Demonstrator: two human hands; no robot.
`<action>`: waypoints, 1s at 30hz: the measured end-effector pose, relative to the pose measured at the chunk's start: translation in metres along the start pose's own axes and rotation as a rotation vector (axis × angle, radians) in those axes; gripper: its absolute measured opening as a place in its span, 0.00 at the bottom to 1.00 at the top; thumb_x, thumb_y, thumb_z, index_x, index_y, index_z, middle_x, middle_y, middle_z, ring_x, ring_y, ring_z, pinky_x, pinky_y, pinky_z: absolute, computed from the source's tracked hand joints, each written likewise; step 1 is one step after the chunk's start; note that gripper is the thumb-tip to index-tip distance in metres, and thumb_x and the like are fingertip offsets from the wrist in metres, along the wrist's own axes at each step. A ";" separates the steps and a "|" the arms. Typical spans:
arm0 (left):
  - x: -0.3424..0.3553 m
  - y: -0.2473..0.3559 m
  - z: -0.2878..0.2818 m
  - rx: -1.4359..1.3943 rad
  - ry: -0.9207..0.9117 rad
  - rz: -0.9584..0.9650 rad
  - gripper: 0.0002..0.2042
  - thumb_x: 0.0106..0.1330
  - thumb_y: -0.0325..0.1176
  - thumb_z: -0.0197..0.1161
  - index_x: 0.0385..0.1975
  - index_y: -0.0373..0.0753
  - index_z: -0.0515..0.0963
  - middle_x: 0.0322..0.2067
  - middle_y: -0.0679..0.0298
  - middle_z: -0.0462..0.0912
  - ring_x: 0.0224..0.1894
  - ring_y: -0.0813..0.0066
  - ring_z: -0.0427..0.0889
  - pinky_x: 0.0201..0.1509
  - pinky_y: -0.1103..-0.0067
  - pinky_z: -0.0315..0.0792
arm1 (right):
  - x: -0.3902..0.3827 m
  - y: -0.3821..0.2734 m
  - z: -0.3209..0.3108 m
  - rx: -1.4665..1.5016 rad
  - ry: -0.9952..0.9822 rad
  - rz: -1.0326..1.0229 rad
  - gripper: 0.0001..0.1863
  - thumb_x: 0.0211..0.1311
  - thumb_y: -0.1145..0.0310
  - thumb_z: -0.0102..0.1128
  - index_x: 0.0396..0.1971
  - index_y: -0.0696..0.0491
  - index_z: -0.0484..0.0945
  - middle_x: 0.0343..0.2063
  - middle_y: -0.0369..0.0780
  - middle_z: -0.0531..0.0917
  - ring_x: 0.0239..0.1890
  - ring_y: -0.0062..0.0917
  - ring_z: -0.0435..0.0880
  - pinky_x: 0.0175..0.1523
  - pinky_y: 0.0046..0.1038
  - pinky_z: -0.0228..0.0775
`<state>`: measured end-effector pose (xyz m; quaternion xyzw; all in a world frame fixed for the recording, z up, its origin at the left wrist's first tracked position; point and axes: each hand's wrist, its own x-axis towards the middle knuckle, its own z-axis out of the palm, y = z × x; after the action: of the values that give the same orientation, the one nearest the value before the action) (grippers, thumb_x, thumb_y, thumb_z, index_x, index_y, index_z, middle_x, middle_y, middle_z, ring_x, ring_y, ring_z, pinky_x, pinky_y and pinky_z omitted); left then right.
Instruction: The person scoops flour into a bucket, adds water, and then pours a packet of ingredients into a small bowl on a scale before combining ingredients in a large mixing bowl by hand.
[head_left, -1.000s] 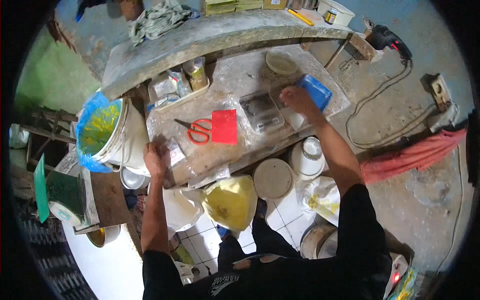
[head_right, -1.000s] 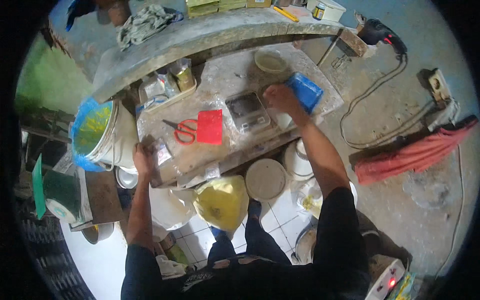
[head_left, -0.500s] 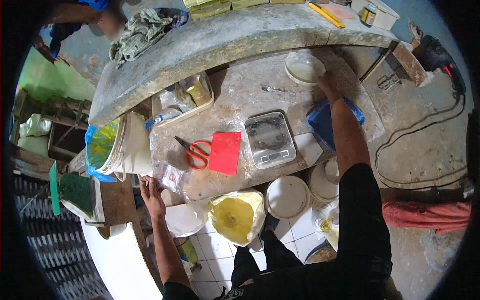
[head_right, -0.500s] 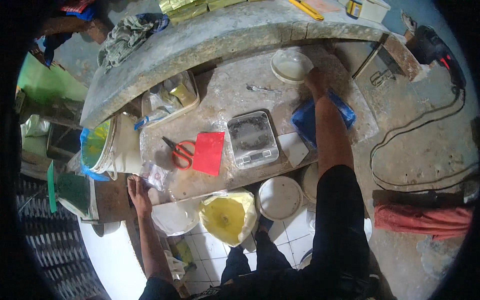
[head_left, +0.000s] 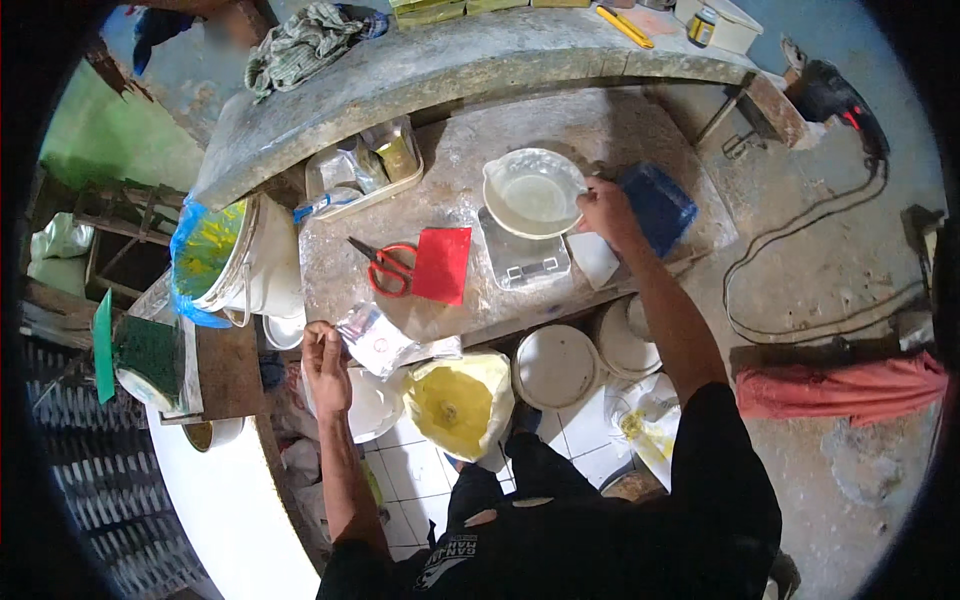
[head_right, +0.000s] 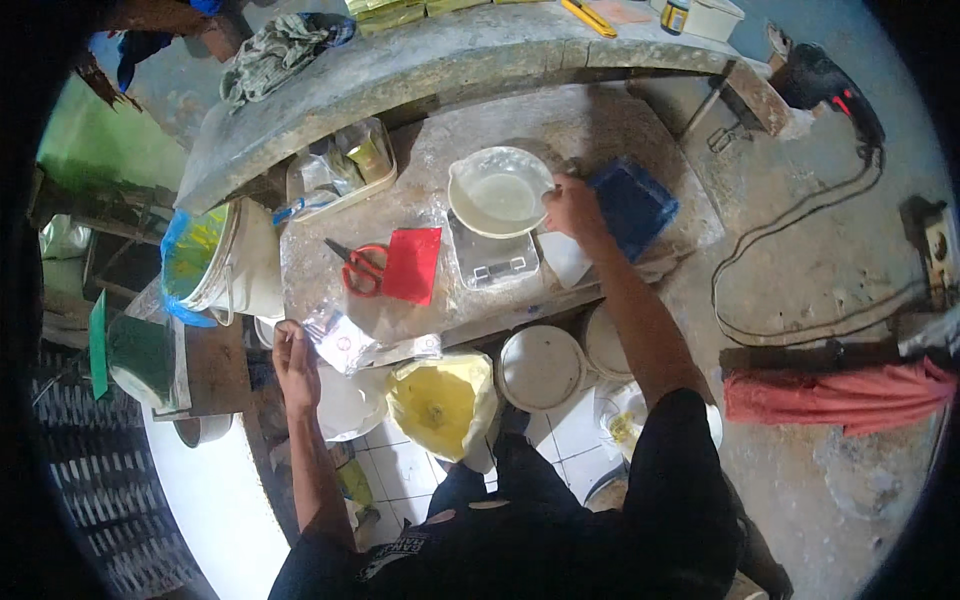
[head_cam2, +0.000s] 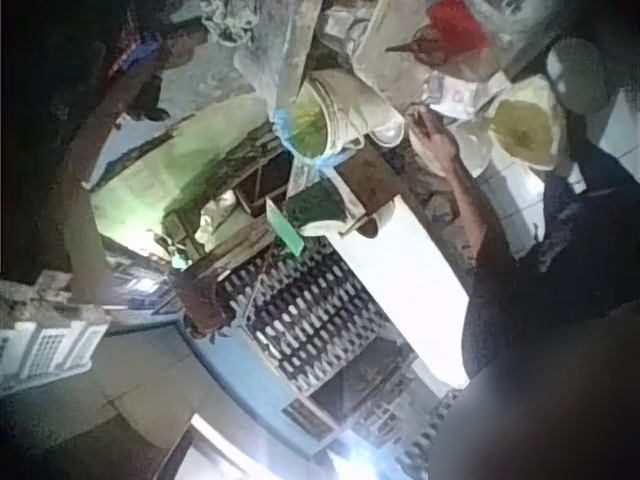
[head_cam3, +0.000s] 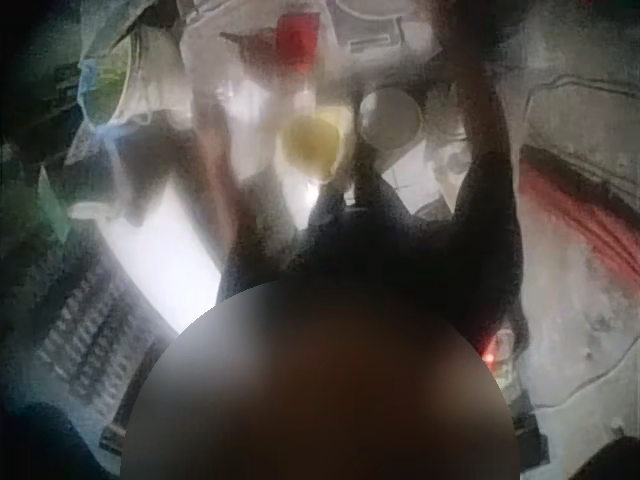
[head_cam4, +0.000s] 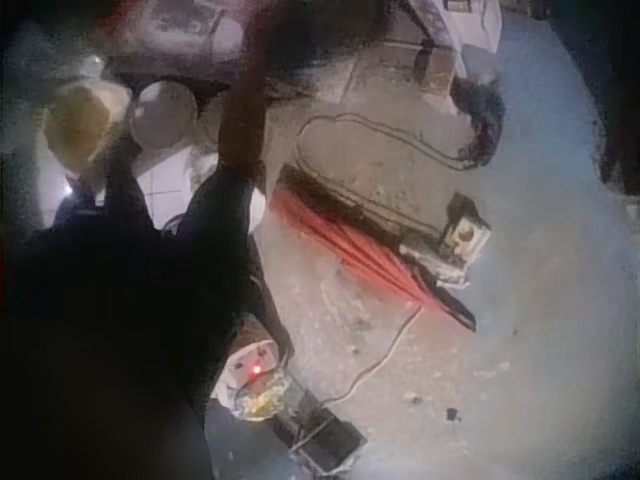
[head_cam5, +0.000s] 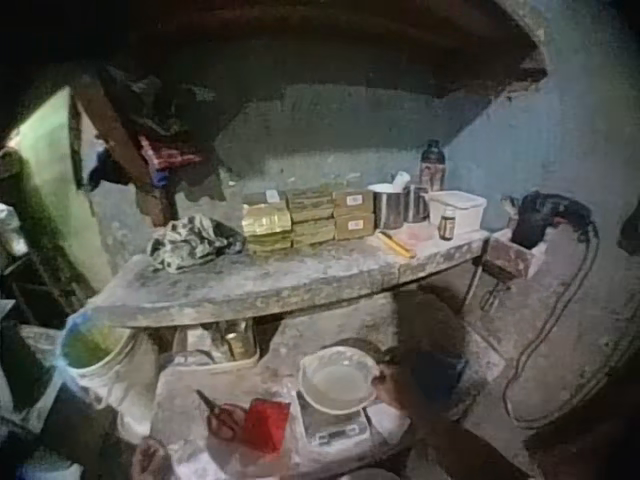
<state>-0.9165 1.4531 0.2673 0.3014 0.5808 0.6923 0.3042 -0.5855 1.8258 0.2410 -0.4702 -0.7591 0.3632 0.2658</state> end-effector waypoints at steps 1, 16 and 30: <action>-0.002 0.000 0.004 -0.062 -0.025 0.020 0.03 0.69 0.27 0.56 0.35 0.43 0.69 0.24 0.78 0.63 0.25 0.90 0.59 0.30 0.88 0.55 | -0.008 -0.004 0.006 0.069 0.002 0.085 0.13 0.58 0.68 0.55 0.39 0.62 0.77 0.25 0.48 0.82 0.21 0.32 0.85 0.29 0.32 0.78; -0.061 0.003 0.024 0.032 -0.387 -0.100 0.06 0.71 0.33 0.56 0.33 0.43 0.67 0.25 0.77 0.64 0.26 0.88 0.59 0.29 0.86 0.55 | -0.167 -0.059 0.048 -0.128 0.445 -0.144 0.27 0.64 0.50 0.56 0.46 0.63 0.76 0.35 0.49 0.85 0.36 0.36 0.85 0.44 0.35 0.77; -0.142 -0.006 0.105 -0.090 -0.991 -0.054 0.07 0.72 0.32 0.52 0.46 0.39 0.72 0.41 0.65 0.80 0.43 0.80 0.76 0.46 0.81 0.69 | -0.427 -0.159 0.055 0.682 0.032 0.340 0.14 0.65 0.65 0.59 0.44 0.59 0.79 0.31 0.38 0.83 0.30 0.19 0.82 0.30 0.22 0.77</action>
<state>-0.7450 1.4096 0.2674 0.5657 0.3433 0.4821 0.5742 -0.5319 1.3750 0.3094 -0.4795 -0.5015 0.6267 0.3548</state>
